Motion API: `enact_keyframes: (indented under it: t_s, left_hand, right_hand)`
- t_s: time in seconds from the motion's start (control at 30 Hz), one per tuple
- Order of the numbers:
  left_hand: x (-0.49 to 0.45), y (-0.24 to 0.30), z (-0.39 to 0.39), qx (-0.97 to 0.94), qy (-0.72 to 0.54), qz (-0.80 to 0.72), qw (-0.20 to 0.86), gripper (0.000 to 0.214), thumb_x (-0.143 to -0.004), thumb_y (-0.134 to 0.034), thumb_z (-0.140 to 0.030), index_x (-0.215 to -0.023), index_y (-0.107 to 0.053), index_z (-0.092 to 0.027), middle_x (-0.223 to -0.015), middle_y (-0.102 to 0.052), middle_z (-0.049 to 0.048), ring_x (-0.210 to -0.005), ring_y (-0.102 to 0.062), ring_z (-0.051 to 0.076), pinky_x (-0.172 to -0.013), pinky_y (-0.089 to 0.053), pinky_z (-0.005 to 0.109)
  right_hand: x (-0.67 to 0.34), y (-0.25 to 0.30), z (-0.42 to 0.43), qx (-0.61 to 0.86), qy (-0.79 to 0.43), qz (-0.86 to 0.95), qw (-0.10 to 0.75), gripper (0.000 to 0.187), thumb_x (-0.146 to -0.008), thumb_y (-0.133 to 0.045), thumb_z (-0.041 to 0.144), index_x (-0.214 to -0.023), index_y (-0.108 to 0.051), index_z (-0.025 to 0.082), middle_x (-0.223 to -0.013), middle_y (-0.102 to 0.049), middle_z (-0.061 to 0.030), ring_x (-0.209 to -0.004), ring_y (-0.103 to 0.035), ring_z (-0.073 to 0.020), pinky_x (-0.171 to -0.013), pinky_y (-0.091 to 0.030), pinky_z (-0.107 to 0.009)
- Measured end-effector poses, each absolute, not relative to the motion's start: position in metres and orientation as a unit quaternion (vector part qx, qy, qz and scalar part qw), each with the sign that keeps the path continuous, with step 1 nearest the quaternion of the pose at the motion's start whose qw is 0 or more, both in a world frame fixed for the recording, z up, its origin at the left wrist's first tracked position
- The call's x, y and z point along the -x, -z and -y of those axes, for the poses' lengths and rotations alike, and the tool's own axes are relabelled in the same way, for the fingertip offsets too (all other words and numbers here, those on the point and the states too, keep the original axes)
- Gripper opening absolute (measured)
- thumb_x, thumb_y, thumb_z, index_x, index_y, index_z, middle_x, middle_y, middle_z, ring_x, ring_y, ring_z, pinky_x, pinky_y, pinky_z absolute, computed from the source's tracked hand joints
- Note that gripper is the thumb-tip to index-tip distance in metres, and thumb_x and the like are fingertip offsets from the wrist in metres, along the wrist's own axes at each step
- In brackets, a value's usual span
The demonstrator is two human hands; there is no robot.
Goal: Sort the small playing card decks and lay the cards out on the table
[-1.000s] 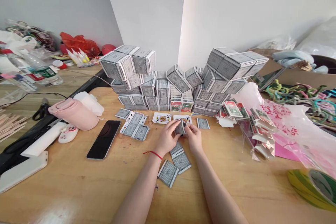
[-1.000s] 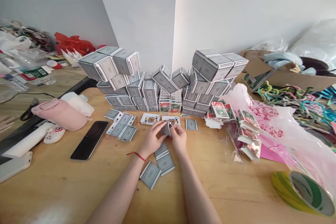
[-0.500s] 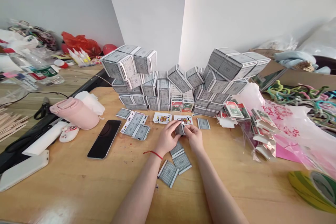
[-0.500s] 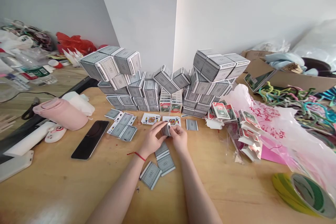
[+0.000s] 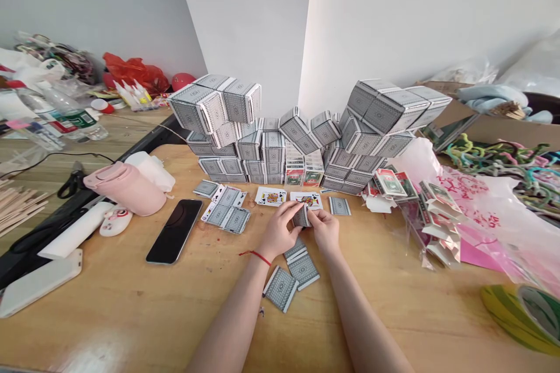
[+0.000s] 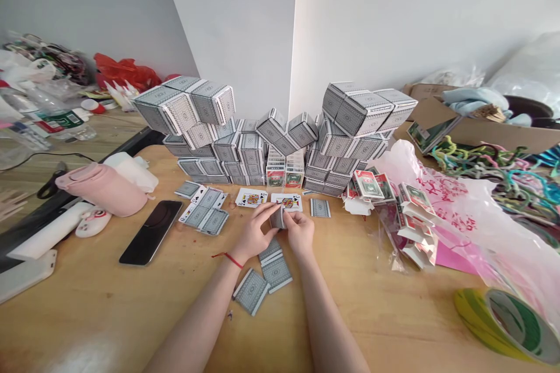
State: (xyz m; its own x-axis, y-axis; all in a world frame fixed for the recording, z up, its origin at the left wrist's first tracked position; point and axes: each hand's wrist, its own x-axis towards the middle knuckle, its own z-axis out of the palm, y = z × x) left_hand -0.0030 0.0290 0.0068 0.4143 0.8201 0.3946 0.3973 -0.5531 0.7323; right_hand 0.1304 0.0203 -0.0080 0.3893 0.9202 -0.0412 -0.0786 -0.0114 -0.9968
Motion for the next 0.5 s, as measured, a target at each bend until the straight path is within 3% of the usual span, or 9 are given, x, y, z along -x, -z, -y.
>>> enact_keyframes:
  t_s: [0.27,0.5]
  left_hand:
    - [0.0008,-0.0053,-0.0290,-0.788,-0.376,-0.403,0.273,0.059,-0.066,-0.063,-0.018,-0.121,-0.042,-0.024,-0.117,-0.045,0.0061,-0.111,-0.044,0.021,-0.097,-0.038,0.039]
    - [0.0013,-0.0085,-0.0292,-0.783,-0.388,-0.407,0.265,0.054,-0.067,-0.062,-0.019,-0.119,-0.045,-0.024,-0.115,-0.046,0.0059,-0.109,-0.045,0.021,-0.095,-0.039,0.039]
  right_hand:
    - [-0.1259,0.0051,-0.0180,0.586,-0.422,0.358,0.592,0.030,-0.060,-0.064,0.040,-0.047,-0.053,0.015,-0.046,-0.050,0.0020,-0.045,-0.040,-0.0095,-0.044,-0.031,-0.022]
    - [-0.1297,0.0045,-0.0183,0.537,-0.495,0.353,0.586,0.026,-0.061,-0.065,0.039,-0.057,-0.059,0.014,-0.050,-0.050,0.0032,-0.044,-0.038,-0.0079,-0.044,-0.029,-0.021]
